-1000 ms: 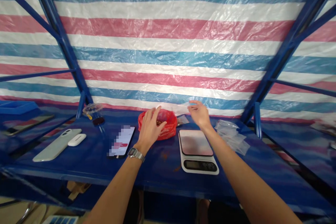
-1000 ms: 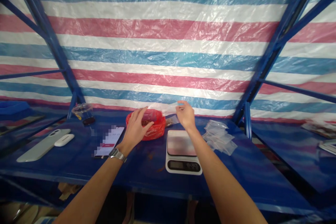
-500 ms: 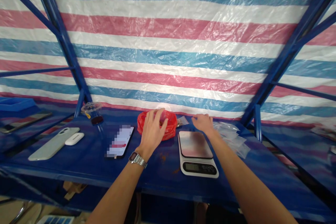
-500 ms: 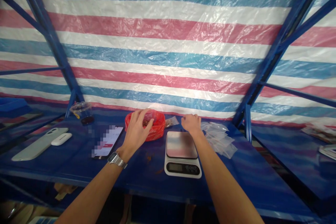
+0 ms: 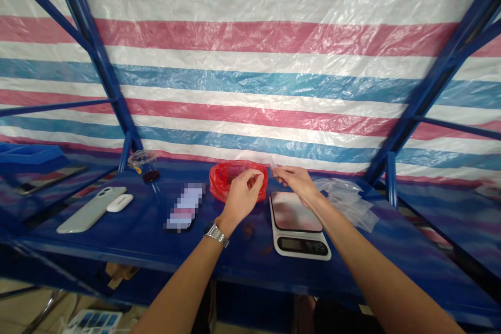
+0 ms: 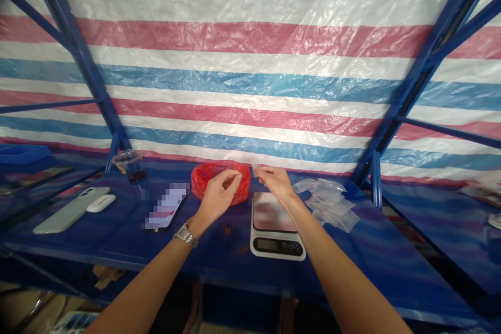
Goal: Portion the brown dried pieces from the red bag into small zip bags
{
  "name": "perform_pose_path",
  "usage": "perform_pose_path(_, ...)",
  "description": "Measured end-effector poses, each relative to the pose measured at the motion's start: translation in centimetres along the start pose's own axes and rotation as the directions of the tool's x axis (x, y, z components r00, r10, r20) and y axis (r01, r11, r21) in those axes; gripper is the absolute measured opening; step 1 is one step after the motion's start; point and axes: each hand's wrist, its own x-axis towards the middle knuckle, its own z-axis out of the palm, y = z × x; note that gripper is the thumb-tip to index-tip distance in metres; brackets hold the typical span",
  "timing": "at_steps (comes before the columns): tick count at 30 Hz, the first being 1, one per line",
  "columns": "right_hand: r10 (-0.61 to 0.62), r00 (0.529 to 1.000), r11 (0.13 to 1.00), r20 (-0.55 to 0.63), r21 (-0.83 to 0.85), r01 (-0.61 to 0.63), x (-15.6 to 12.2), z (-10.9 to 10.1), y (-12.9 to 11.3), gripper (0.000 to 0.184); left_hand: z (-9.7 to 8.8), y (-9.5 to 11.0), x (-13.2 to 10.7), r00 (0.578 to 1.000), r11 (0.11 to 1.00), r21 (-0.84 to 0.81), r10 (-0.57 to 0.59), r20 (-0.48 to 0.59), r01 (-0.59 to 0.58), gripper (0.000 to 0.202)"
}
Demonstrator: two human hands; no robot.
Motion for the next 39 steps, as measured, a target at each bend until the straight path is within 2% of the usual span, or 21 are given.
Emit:
perform_pose_path(4,-0.083,0.993,0.992,0.082,0.106,0.074,-3.4,2.0,-1.6,0.03,1.3,0.1,-0.1,0.985,0.948,-0.271,-0.152,0.081,0.169,0.027)
perform_pose_path(7,-0.121,0.989,0.984,0.09,0.142,0.107,-4.3,3.0,-2.4,0.026,0.9,0.0,-0.1,0.97,0.891,-0.386,-0.218,0.105,0.241,0.034)
perform_pose_path(10,-0.119,0.987,0.981,0.107,0.165,0.101,-4.5,3.3,-2.9,0.026,0.0,-0.1,-0.1,0.972,0.888,-0.396,-0.192,0.136,0.231,0.038)
perform_pose_path(15,-0.009,0.992,0.971,0.128,0.237,-0.021,-5.5,3.1,-3.1,0.021,-0.7,0.1,-0.4,0.967,0.914,-0.357,-0.118,0.224,0.194,0.037)
perform_pose_path(21,0.093,0.978,0.88,0.189,0.444,-0.17,-6.7,2.8,-3.4,0.023,-0.4,0.4,-0.3,0.958,0.912,-0.369,-0.074,0.278,0.177,0.031)
perform_pose_path(23,0.136,0.979,0.868,0.15,0.458,-0.191,-6.8,2.9,-3.4,0.023,-0.3,0.6,-0.2,0.959,0.92,-0.35,-0.077,0.274,0.174,0.03)
perform_pose_path(25,0.178,0.982,0.883,0.061,0.43,-0.187,-6.8,3.4,-3.4,0.022,0.0,1.0,-0.2,0.963,0.931,-0.32,-0.097,0.253,0.177,0.025)
perform_pose_path(29,0.141,0.977,0.938,-0.16,0.337,-0.08,-7.0,5.0,-3.5,0.02,0.6,2.0,0.0,0.986,0.963,-0.234,-0.109,0.127,0.136,0.019)
perform_pose_path(32,0.058,0.914,0.977,-0.402,0.211,0.031,-6.8,5.9,-3.7,0.014,1.1,3.0,0.1,0.994,0.977,-0.184,-0.1,0.044,0.106,0.019)
perform_pose_path(34,-0.086,0.855,0.989,-0.512,0.058,0.134,-6.4,5.8,-3.8,0.011,1.4,3.4,0.2,0.994,0.98,-0.166,-0.111,0.007,0.111,0.018)
perform_pose_path(36,-0.245,0.833,0.968,-0.497,-0.083,0.235,-6.1,5.4,-3.9,0.014,1.4,3.6,0.3,0.993,0.979,-0.176,-0.113,-0.03,0.106,0.018)
perform_pose_path(37,-0.288,0.844,0.957,-0.453,-0.111,0.267,-6.0,5.1,-3.8,0.018,1.4,3.6,0.4,0.992,0.976,-0.19,-0.114,-0.05,0.103,0.018)
perform_pose_path(39,-0.276,0.886,0.96,-0.373,-0.07,0.27,-5.8,4.7,-3.7,0.028,1.0,3.2,0.6,0.983,0.965,-0.233,-0.148,-0.107,0.12,0.021)
